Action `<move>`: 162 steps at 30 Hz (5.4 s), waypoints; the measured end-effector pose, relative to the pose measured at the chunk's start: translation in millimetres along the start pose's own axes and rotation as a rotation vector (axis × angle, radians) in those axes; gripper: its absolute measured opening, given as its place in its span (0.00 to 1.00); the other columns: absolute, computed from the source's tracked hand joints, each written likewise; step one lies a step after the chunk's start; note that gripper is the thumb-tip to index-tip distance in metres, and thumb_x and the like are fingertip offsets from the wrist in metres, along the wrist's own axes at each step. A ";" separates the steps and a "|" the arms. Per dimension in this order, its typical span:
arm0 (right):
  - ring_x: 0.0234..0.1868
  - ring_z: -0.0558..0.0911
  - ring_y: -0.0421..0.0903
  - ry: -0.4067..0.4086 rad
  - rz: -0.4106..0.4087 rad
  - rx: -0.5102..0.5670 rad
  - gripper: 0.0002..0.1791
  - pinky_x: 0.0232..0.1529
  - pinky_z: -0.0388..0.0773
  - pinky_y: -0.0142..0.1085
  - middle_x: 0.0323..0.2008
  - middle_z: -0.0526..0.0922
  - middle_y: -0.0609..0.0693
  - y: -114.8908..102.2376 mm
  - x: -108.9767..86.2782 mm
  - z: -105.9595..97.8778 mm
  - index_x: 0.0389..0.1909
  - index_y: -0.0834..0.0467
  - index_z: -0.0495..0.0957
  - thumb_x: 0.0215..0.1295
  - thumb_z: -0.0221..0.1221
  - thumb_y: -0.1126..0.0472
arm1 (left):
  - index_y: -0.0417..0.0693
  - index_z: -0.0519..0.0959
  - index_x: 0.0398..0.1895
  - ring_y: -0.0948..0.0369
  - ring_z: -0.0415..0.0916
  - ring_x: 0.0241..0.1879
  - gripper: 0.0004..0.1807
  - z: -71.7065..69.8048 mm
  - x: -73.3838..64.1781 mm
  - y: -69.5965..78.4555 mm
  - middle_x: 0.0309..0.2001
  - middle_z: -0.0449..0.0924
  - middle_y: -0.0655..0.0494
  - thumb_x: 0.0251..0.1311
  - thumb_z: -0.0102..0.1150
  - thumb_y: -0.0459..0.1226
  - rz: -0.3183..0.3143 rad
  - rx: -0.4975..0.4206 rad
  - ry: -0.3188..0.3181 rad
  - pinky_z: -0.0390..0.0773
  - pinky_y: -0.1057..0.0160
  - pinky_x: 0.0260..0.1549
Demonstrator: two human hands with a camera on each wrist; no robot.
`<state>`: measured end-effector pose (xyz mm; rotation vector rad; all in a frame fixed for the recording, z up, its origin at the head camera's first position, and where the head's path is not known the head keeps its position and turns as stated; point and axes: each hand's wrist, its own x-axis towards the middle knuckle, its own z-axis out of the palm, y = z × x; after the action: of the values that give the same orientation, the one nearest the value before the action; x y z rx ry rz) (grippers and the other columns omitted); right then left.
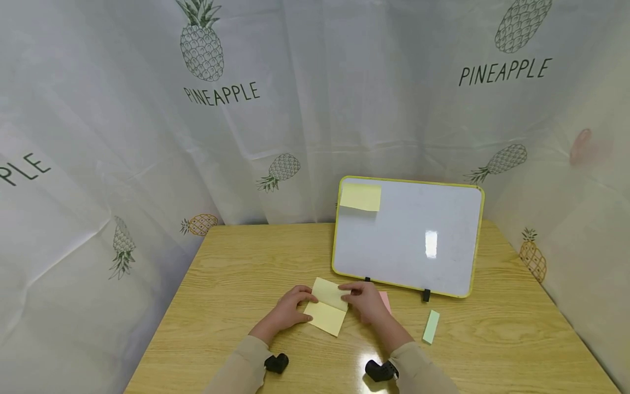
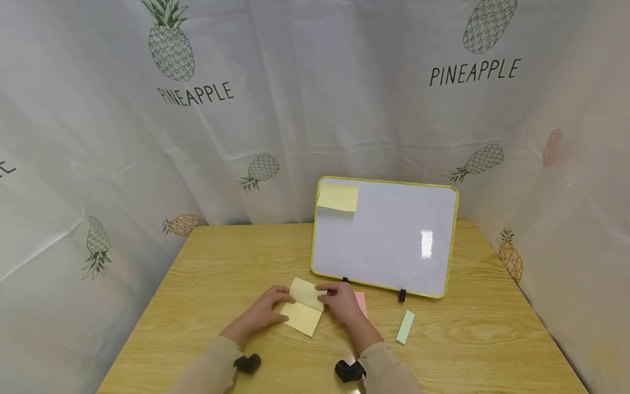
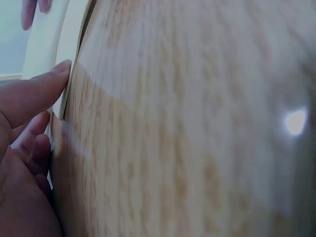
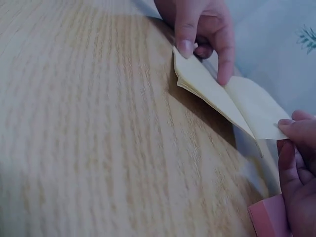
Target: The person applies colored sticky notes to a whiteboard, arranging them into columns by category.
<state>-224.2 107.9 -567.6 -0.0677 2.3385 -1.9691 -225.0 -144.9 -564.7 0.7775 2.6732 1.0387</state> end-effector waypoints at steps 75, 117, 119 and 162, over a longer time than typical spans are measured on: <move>0.37 0.83 0.46 0.074 0.066 0.021 0.08 0.41 0.81 0.45 0.37 0.85 0.53 -47.4 1.2 -58.3 0.39 0.64 0.86 0.57 0.67 0.71 | 0.41 0.80 0.54 0.57 0.68 0.38 0.20 -8.7 1.9 19.5 0.47 0.76 0.47 0.57 0.68 0.32 -0.124 -0.189 0.035 0.70 0.59 0.35; 0.43 0.83 0.47 0.074 -0.070 0.238 0.19 0.47 0.79 0.37 0.47 0.79 0.67 -65.9 -8.2 -78.3 0.50 0.73 0.72 0.58 0.64 0.76 | 0.31 0.74 0.61 0.46 0.81 0.43 0.24 -30.2 82.3 98.0 0.55 0.76 0.37 0.71 0.54 0.41 -0.174 -0.731 0.173 0.75 0.47 0.51; 0.44 0.83 0.47 0.081 -0.080 0.235 0.19 0.47 0.79 0.37 0.47 0.80 0.66 -66.3 -6.3 -77.8 0.51 0.72 0.73 0.59 0.64 0.76 | 0.29 0.75 0.58 0.49 0.82 0.43 0.22 -32.2 84.9 100.3 0.55 0.76 0.38 0.70 0.55 0.39 -0.191 -0.765 0.210 0.76 0.50 0.51; 0.53 0.77 0.51 0.290 -0.022 0.080 0.21 0.46 0.78 0.32 0.54 0.78 0.60 -84.4 56.8 -83.3 0.58 0.63 0.78 0.62 0.64 0.70 | 0.49 0.77 0.62 0.58 0.73 0.30 0.28 -46.1 151.9 110.4 0.41 0.71 0.47 0.60 0.55 0.20 -0.276 -0.789 0.396 0.80 0.54 0.41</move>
<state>-290.2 170.2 -472.4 0.2127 2.4280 -2.2131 -324.4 -23.0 -452.2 0.0460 2.1946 2.1047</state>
